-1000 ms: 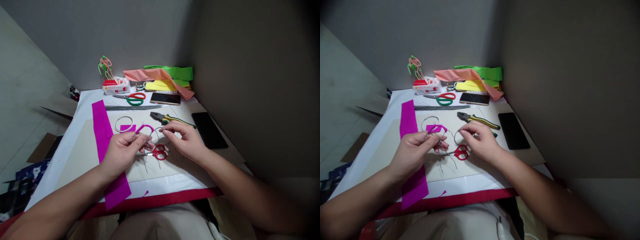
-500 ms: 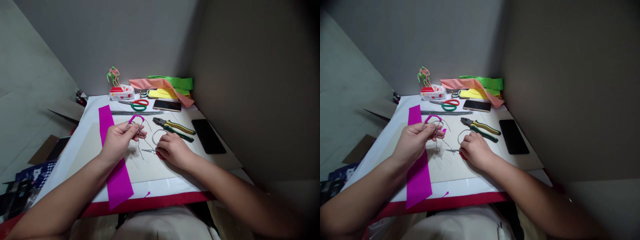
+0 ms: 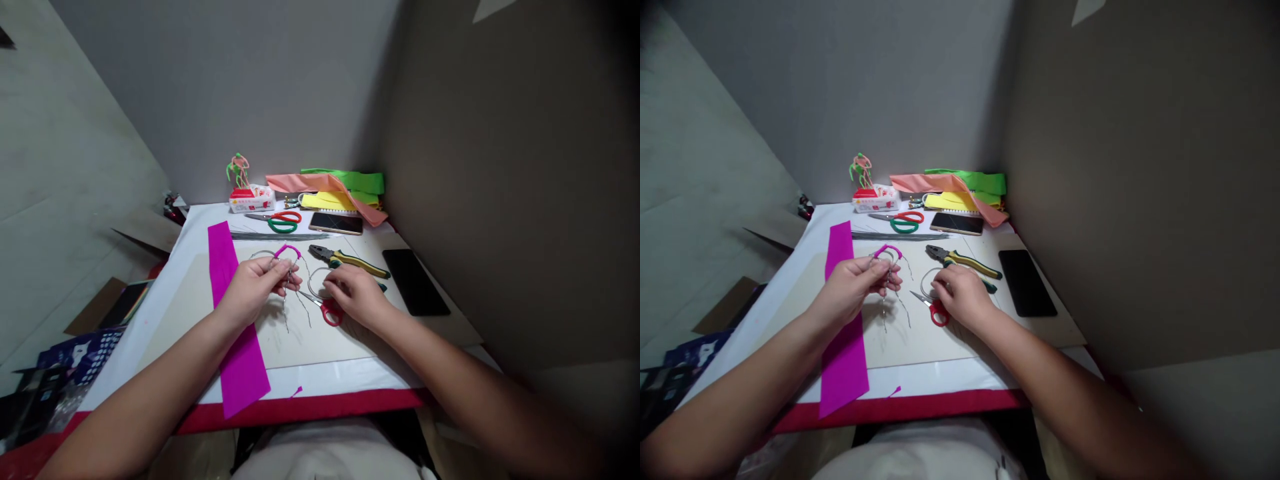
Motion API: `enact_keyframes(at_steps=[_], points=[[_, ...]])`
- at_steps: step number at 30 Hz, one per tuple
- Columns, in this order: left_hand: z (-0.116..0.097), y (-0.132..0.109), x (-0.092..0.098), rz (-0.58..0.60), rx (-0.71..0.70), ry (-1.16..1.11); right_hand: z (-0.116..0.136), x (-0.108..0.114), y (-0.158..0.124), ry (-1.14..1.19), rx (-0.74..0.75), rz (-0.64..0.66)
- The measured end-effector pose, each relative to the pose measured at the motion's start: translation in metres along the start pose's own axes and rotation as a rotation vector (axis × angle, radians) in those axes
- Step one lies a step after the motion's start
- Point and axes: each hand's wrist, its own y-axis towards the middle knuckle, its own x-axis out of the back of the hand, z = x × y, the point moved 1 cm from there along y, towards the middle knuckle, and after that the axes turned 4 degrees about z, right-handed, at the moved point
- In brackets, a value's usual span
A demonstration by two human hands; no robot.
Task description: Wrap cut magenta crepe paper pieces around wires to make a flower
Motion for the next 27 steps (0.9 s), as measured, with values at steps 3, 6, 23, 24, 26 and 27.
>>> enact_keyframes(at_steps=[3, 6, 23, 24, 26, 27], points=[[0.009, -0.005, -0.007, 0.078, 0.050, 0.007, 0.007, 0.001, -0.001, 0.207, -0.032, -0.048], [0.019, -0.010, -0.017, 0.168, 0.101, 0.023, 0.013, 0.000, -0.003, 0.687, -0.114, 0.008], [0.010, -0.031, -0.026, 0.048, -0.346, 0.660, 0.039, 0.009, -0.015, 0.758, -0.230, 0.158], [0.010, -0.033, -0.026, 0.030, -0.390, 0.710, 0.040, 0.010, -0.015, 0.738, -0.224, 0.154], [0.009, -0.035, -0.026, 0.014, -0.459, 0.796, 0.042, 0.012, -0.015, 0.700, -0.218, 0.146], [0.009, -0.035, -0.026, 0.009, -0.492, 0.826, 0.043, 0.012, -0.016, 0.684, -0.214, 0.144]])
